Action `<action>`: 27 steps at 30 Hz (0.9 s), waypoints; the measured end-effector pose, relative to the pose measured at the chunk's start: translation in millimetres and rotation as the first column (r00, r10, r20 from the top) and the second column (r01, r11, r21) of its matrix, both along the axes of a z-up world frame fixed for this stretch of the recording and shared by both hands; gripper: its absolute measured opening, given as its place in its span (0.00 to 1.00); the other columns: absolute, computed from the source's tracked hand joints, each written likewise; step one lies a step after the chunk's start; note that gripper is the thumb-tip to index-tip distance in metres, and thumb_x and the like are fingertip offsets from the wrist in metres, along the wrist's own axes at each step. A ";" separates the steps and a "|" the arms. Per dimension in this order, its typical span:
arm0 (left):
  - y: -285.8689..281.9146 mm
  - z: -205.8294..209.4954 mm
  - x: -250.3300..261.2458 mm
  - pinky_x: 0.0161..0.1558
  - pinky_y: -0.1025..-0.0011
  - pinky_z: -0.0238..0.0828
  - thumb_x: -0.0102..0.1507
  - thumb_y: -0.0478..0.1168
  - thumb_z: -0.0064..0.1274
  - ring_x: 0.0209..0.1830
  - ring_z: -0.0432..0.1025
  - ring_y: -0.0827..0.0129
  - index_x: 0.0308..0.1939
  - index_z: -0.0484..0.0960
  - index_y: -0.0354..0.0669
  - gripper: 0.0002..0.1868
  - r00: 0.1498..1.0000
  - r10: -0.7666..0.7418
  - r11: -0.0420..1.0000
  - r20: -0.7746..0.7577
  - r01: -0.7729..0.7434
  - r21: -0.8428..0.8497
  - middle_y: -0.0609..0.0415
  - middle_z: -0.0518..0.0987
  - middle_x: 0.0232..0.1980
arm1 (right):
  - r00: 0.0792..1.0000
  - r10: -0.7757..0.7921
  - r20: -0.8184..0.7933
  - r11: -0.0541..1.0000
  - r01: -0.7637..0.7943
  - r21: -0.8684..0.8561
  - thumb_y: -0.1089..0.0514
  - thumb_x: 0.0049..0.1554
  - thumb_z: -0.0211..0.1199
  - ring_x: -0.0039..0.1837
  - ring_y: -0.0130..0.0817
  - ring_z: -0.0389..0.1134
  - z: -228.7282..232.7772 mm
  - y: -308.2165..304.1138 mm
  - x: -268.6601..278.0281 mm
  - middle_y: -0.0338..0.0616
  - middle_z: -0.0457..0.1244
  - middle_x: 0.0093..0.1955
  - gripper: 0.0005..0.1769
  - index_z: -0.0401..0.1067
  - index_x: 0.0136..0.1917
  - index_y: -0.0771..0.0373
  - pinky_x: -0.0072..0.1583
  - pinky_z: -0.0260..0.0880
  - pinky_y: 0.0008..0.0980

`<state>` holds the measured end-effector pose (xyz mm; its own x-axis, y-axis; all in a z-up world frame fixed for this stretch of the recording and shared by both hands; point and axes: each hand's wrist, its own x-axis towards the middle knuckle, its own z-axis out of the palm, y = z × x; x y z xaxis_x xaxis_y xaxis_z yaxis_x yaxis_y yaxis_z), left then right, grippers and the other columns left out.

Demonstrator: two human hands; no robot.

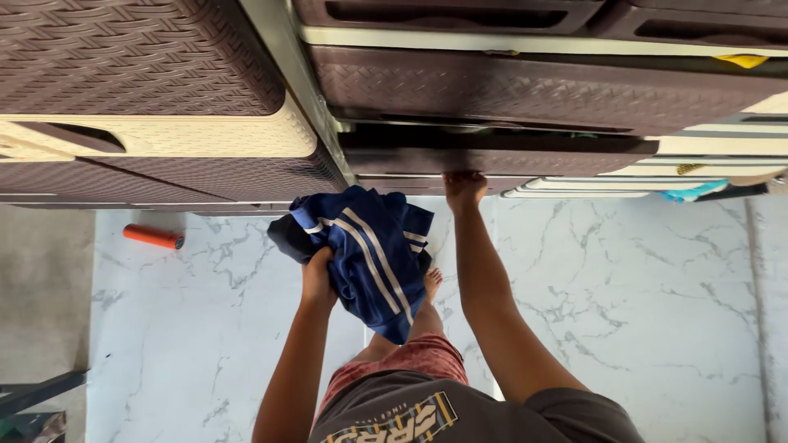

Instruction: The person gathers a pile of hangers from the floor and places them on a metal rack. They then pick up folded blue and black shorts from a cluttered pile, walk to a dresser, and place the clothes into a drawer.

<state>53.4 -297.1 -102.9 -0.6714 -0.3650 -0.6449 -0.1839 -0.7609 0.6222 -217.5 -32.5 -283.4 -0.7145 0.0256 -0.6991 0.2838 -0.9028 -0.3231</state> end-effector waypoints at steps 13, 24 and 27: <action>-1.3 6.7 -10.2 0.53 0.59 0.78 0.52 0.34 0.44 0.49 0.75 0.54 0.63 0.64 0.29 0.33 0.993 -0.105 0.994 0.059 0.105 0.001 0.42 0.76 0.50 | 0.996 0.014 0.085 0.966 -0.036 0.255 0.49 0.57 0.51 0.68 0.55 0.63 16.8 8.5 66.6 0.56 0.55 0.72 0.33 0.58 0.73 0.63 0.72 0.65 0.55; 0.0 -20.7 -15.7 0.52 0.60 0.76 0.52 0.34 0.45 0.49 0.74 0.54 0.64 0.65 0.31 0.34 0.994 -0.090 0.996 0.065 0.089 0.010 0.43 0.75 0.50 | 0.930 0.368 -0.002 -0.167 0.068 0.984 0.37 0.38 0.88 0.85 0.68 0.15 98.6 -3.5 88.1 0.70 0.11 0.83 0.94 0.12 0.82 0.63 0.81 0.31 0.66; 4.3 -24.6 -18.5 0.51 0.61 0.76 0.52 0.33 0.46 0.49 0.73 0.55 0.64 0.65 0.29 0.34 0.998 -0.066 0.997 0.005 0.066 0.028 0.43 0.74 0.50 | 0.941 0.334 0.053 -0.183 0.009 0.983 0.38 0.32 0.88 0.83 0.68 0.12 76.8 -0.8 74.4 0.70 0.09 0.82 0.96 0.12 0.81 0.64 0.80 0.31 0.65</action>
